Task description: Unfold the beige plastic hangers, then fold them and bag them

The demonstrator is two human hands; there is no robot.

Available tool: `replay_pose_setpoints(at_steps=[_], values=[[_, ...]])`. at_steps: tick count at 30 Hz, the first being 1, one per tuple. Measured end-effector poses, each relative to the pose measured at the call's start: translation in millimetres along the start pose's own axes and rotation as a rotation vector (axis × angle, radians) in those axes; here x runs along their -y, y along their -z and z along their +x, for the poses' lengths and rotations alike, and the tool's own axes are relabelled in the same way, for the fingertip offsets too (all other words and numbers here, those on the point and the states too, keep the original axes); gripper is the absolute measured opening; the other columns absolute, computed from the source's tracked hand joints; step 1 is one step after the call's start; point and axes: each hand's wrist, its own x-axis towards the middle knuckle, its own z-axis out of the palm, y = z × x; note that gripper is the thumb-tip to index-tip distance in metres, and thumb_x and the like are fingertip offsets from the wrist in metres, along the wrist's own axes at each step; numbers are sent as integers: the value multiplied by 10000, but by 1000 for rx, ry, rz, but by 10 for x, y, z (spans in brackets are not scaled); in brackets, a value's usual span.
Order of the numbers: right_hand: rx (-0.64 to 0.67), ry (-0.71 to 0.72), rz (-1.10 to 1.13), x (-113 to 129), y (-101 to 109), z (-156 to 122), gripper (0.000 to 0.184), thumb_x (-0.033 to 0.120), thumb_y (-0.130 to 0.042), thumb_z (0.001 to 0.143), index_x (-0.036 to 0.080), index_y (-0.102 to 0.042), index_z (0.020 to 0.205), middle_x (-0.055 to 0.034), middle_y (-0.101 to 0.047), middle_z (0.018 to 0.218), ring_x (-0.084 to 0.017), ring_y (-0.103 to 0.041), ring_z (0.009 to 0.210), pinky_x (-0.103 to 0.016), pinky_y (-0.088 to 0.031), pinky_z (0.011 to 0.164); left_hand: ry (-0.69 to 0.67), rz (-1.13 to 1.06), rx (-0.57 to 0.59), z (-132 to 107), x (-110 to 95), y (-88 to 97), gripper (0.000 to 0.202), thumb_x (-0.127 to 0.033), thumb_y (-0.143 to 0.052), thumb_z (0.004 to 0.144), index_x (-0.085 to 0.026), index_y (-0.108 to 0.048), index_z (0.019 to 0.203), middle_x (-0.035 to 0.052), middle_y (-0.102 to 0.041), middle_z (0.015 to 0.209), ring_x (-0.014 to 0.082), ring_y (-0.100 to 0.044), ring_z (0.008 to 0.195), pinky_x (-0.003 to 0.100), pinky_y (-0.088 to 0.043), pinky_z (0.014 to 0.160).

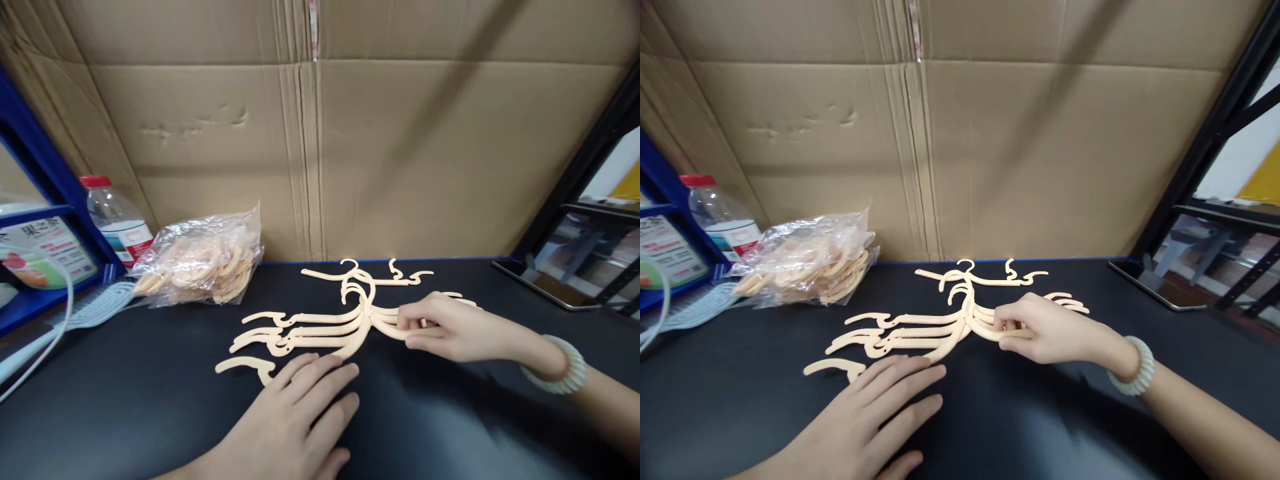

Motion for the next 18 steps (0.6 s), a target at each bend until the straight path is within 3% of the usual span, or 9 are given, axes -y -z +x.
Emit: replay_pose_setpoints(at_steps=[5, 10, 18], values=[[38, 25, -100, -64, -29, -2, 90, 211, -631, 806, 179, -589, 733, -1, -624, 795, -138, -551, 716, -245, -364, 637, 40, 127, 89, 1, 99, -69, 424, -288, -626, 851, -184, -583, 1260, 116, -580, 1352, 330, -562, 1199, 493, -497, 978], [46, -68, -167, -98, -41, -13, 70, 198, -657, 767, 193, -613, 712, 17, -644, 771, -134, -568, 699, -244, -332, 601, 17, 160, 96, -6, 167, -144, 497, -373, -586, 856, -156, -558, 1303, 158, -543, 1378, 373, -532, 1231, 557, -490, 960], [27, -122, -211, -90, -3, 2, 91, 213, -644, 774, 191, -606, 694, 25, -649, 742, -115, -542, 631, -235, -302, 550, 125, 121, 209, 25, 200, -98, 533, -425, -499, 928, -216, -445, 1415, 103, -354, 1509, 362, -359, 1363, 576, -411, 1025]])
